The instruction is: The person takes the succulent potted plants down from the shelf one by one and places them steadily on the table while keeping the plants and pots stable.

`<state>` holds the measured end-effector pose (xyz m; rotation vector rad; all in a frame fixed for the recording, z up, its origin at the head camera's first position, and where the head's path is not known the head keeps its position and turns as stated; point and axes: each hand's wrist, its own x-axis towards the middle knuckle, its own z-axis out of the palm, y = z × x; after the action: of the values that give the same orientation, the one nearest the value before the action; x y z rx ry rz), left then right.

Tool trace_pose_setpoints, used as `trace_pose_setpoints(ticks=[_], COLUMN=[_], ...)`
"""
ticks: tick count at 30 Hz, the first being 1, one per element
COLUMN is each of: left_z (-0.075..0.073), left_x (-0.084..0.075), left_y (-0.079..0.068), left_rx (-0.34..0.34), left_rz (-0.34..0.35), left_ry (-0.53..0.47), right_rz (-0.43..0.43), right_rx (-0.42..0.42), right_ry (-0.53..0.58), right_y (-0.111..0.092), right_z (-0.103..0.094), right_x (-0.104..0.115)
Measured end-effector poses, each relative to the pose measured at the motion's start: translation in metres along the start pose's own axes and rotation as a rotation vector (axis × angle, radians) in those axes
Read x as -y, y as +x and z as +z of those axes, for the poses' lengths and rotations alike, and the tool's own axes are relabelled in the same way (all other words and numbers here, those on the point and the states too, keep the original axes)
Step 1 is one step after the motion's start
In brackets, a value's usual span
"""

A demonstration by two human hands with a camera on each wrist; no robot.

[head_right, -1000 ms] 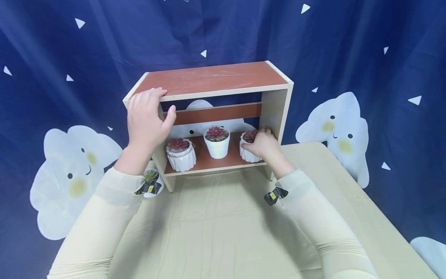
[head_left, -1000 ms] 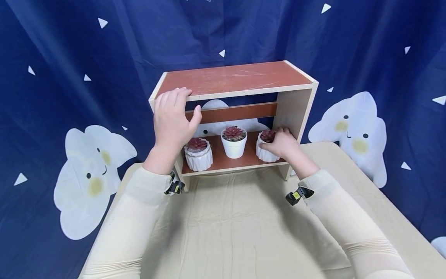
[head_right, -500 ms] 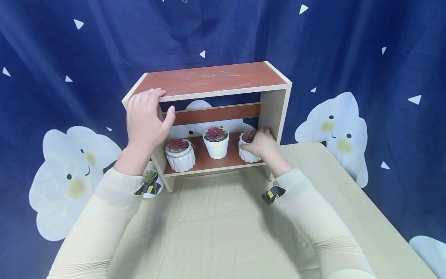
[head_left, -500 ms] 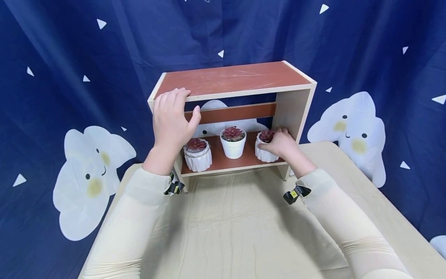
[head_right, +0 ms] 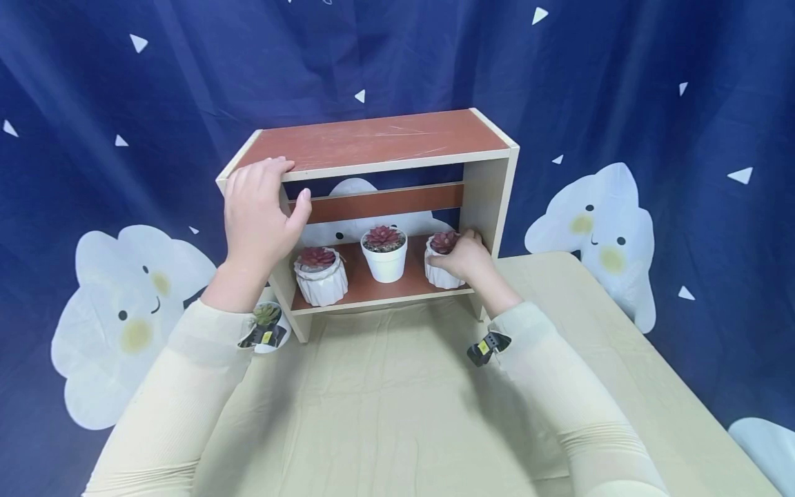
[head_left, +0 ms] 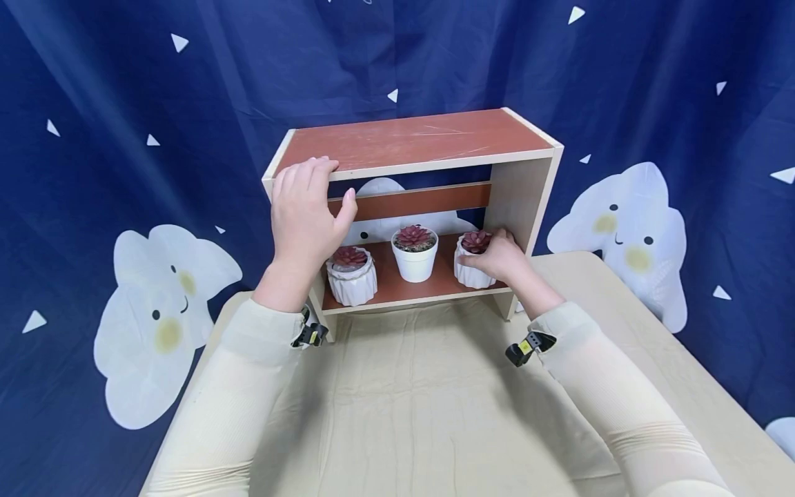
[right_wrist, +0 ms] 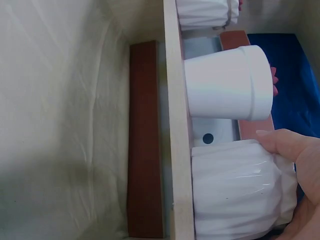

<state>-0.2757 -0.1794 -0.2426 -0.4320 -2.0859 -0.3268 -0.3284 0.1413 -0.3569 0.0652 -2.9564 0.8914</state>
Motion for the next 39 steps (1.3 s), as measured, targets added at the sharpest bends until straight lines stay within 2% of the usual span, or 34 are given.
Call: trace_pose_setpoints(ticks=[15, 33, 39], left_z=[0.001, 0.001, 0.001], left_x=[0.0, 0.001, 0.0], left_y=[0.002, -0.001, 0.0], left_rx=[-0.003, 0.02, 0.022], left_rz=[0.005, -0.009, -0.011], left_ry=[-0.003, 0.011, 0.009], right_rz=[0.02, 0.042, 0.047], right_rx=[-0.109, -0.137, -0.143], right_ry=[0.191, 0.349, 0.362], right_y=[-0.004, -0.005, -0.004], right_z=[0.013, 0.021, 0.023], right_x=[-0.009, -0.013, -0.014])
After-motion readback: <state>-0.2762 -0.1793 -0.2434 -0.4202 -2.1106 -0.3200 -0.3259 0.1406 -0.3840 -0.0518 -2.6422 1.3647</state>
